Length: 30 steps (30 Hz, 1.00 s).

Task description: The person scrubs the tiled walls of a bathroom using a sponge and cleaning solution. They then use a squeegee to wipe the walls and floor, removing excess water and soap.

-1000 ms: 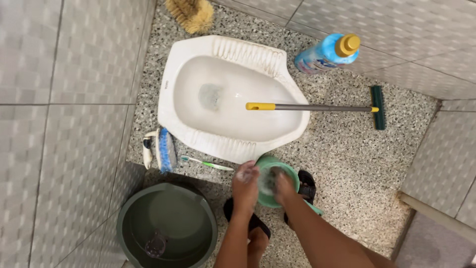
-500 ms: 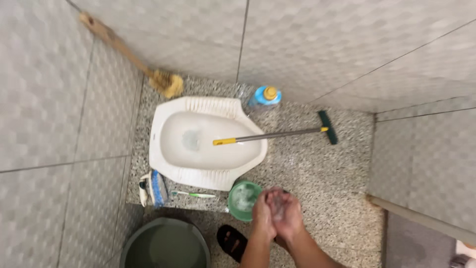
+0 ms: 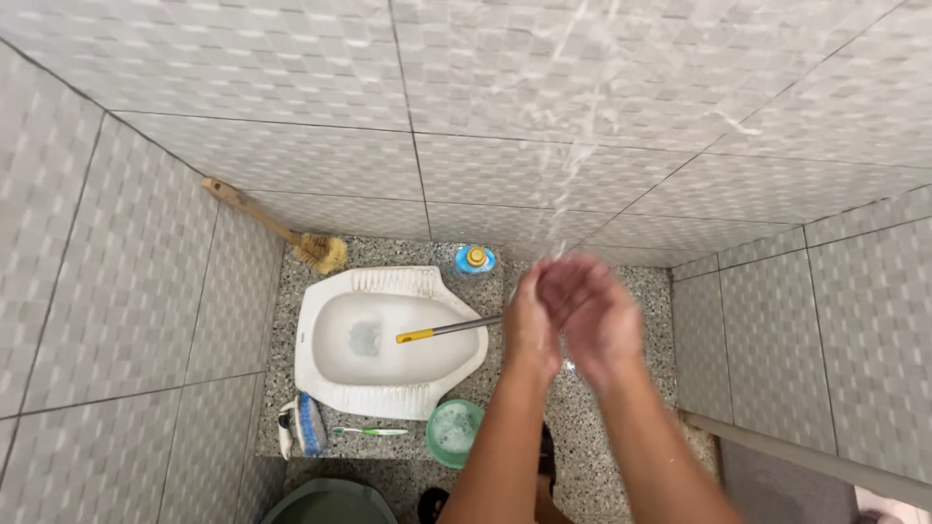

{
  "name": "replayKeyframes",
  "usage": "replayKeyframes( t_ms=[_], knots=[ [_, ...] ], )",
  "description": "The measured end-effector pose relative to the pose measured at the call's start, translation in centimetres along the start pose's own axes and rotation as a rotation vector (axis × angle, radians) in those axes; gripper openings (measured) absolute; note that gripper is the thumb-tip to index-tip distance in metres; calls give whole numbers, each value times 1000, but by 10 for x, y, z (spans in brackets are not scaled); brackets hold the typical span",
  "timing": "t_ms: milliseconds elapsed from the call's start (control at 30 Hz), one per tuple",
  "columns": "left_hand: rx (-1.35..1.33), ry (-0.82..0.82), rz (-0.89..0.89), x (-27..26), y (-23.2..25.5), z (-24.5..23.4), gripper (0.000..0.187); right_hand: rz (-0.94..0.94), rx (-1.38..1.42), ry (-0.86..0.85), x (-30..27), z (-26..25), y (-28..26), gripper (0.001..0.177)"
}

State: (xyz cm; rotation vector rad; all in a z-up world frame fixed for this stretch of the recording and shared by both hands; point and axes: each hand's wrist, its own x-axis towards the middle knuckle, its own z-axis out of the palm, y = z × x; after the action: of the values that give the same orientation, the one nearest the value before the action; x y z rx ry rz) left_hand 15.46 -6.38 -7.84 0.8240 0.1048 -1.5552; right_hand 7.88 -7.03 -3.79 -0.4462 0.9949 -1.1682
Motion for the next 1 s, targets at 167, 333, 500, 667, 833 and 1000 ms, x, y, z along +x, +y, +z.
replayKeyframes(
  t_ms=[167,333,500,667,833,1000],
  knots=[
    [-198,280,-123,28,-89,-162,20,324,46,182,-2,-93,146,34],
    [-145,539,-83,8,-170,-338,26,720,87,283,-20,-185,291,36],
    [46,906,-398,34,-194,-455,34,932,-198,319,-6,-258,414,30],
    [-198,683,-218,63,-212,-503,40,769,-127,296,15,-299,510,29],
    [-143,863,-84,107,-217,-514,39,687,-19,392,49,-312,556,23],
    [-170,826,-34,94,-209,-490,39,715,311,172,51,-301,527,24]
  ],
)
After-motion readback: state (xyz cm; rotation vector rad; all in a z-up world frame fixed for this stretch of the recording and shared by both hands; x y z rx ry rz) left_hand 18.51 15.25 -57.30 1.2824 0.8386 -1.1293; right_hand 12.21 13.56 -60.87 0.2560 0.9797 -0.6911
